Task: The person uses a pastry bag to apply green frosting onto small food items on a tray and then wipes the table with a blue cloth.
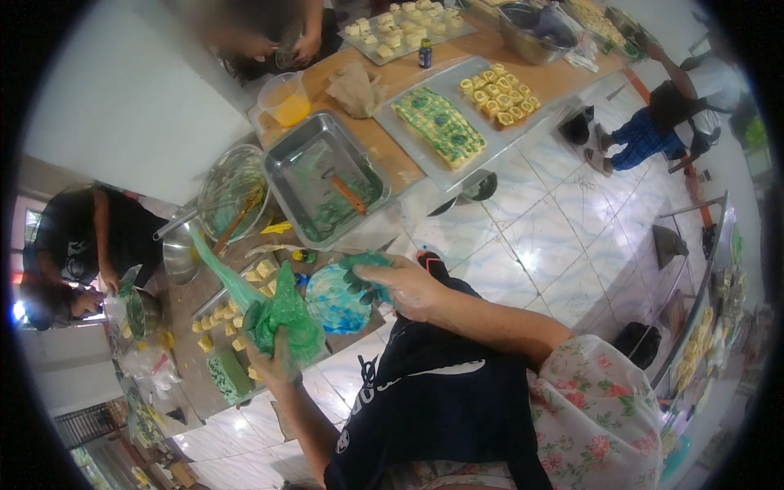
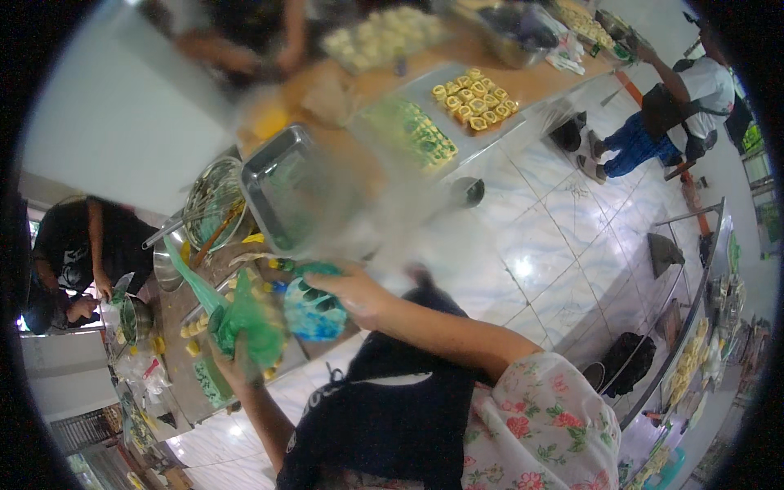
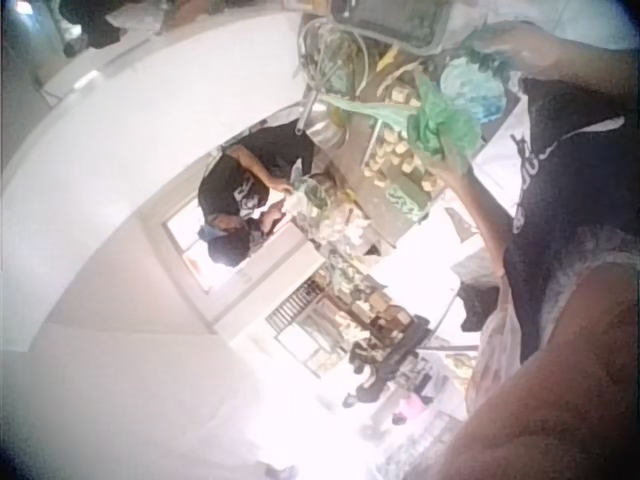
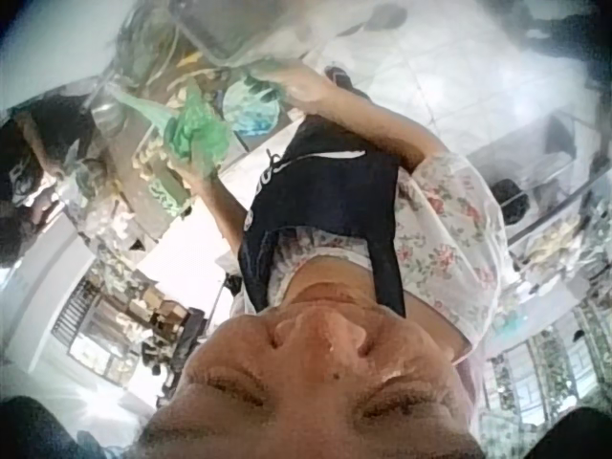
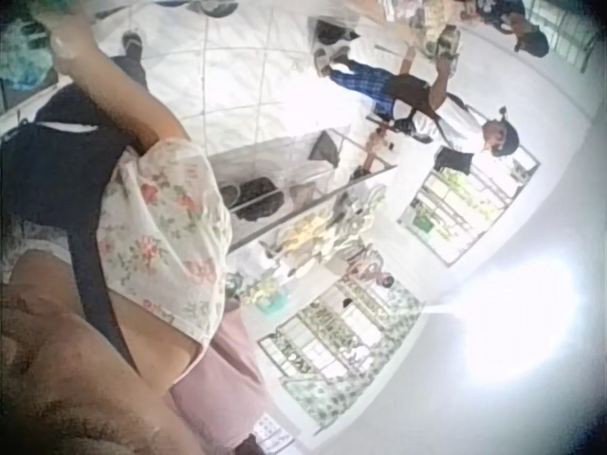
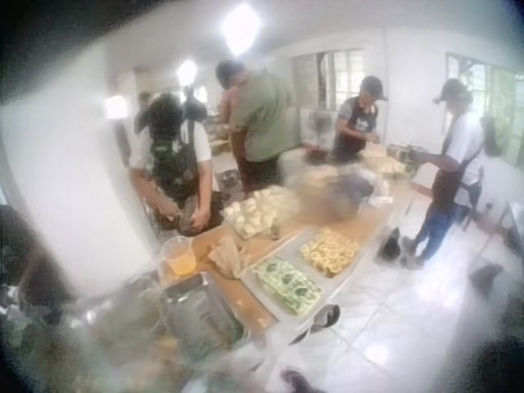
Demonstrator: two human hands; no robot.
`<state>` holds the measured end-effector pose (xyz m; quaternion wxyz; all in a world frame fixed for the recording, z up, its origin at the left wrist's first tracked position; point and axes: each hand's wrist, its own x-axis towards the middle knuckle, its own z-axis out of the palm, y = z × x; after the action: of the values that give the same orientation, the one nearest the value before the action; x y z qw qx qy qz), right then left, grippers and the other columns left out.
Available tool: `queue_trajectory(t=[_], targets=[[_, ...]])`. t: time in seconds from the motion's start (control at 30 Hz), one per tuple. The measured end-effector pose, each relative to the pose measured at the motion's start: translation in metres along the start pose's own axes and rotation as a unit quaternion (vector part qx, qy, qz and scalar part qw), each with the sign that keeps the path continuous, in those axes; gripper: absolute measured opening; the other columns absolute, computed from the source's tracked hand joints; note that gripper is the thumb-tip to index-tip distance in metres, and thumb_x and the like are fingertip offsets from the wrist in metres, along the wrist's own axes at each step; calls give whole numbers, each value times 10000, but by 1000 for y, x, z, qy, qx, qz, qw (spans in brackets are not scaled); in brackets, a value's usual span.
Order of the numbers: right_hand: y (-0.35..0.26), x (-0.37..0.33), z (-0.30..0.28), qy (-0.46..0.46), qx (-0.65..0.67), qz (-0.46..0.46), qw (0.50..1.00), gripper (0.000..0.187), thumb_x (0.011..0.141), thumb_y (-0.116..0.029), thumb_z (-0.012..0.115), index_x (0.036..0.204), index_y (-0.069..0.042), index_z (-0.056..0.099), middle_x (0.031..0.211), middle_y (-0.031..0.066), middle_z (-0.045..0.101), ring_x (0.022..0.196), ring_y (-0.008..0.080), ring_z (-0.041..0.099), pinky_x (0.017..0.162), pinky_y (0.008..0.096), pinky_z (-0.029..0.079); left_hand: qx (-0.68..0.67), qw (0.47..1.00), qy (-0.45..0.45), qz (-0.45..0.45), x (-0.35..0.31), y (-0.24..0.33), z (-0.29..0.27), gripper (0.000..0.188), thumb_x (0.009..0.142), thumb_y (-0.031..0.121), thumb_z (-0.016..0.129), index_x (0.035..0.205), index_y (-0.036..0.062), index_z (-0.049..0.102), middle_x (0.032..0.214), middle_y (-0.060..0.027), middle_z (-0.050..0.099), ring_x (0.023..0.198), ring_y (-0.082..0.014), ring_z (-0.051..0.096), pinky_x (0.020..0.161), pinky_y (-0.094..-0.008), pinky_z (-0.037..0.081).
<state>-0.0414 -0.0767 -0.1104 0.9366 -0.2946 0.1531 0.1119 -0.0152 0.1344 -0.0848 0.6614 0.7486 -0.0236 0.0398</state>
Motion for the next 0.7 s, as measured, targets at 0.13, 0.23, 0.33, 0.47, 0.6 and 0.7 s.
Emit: queue_trajectory(t=[0.13, 0.23, 0.33, 0.47, 0.6, 0.7], targets=[[0, 3, -1, -6, -41, -1, 999, 288, 781, -170, 588, 1026, -30, 532, 841, 30, 556, 716, 120, 526, 630, 250, 431, 10, 1000, -10, 9, -3, 5, 10, 464, 695, -68, 491, 1147, -61, 388, 1056, -148, 490, 948, -212, 486, 838, -305, 386], [-2, 8, 1, -27, -32, -15, 999, 283, 782, -198, 591, 1006, -32, 545, 829, 27, 554, 705, 101, 518, 612, 237, 430, 35, 999, -18, 23, -3, 6, 24, 471, 694, 42, 523, 1147, -28, 412, 1060, -134, 498, 944, -218, 500, 803, -303, 416], [-13, 15, -11, -33, -65, -6, 997, 268, 786, -198, 588, 985, -21, 556, 821, 27, 557, 704, 88, 514, 607, 225, 428, 59, 998, -21, 20, 1, 10, 45, 501, 677, 74, 545, 1146, -36, 409, 1056, -139, 497, 937, -228, 500, 802, -310, 415], [-30, 24, -24, -39, -63, 26, 997, 258, 789, -184, 585, 982, -15, 561, 828, 29, 564, 721, 87, 511, 627, 229, 427, 94, 995, -30, 12, 5, 23, 77, 482, 691, -36, 513, 1153, -55, 377, 1078, -175, 471, 972, -235, 477, 856, -323, 376], [-67, 23, -32, -55, -20, 34, 998, 262, 794, -172, 579, 1000, -12, 557, 862, 33, 570, 747, 93, 512, 653, 241, 428, 105, 994, 2, -20, 10, 27, 119, 533, 639, 66, 565, 1140, -35, 415, 1078, -139, 475, 977, -239, 462, 847, -325, 377], [-97, 24, -41, -63, -5, 76, 995, 323, 793, -196, 580, 1051, -11, 520, 906, 49, 558, 798, 116, 523, 665, 254, 458, 135, 990, 6, -32, 14, 26, 141, 532, 657, 29, 555, 1159, -33, 390, 1090, -146, 466, 986, -241, 463, 863, -328, 370]])
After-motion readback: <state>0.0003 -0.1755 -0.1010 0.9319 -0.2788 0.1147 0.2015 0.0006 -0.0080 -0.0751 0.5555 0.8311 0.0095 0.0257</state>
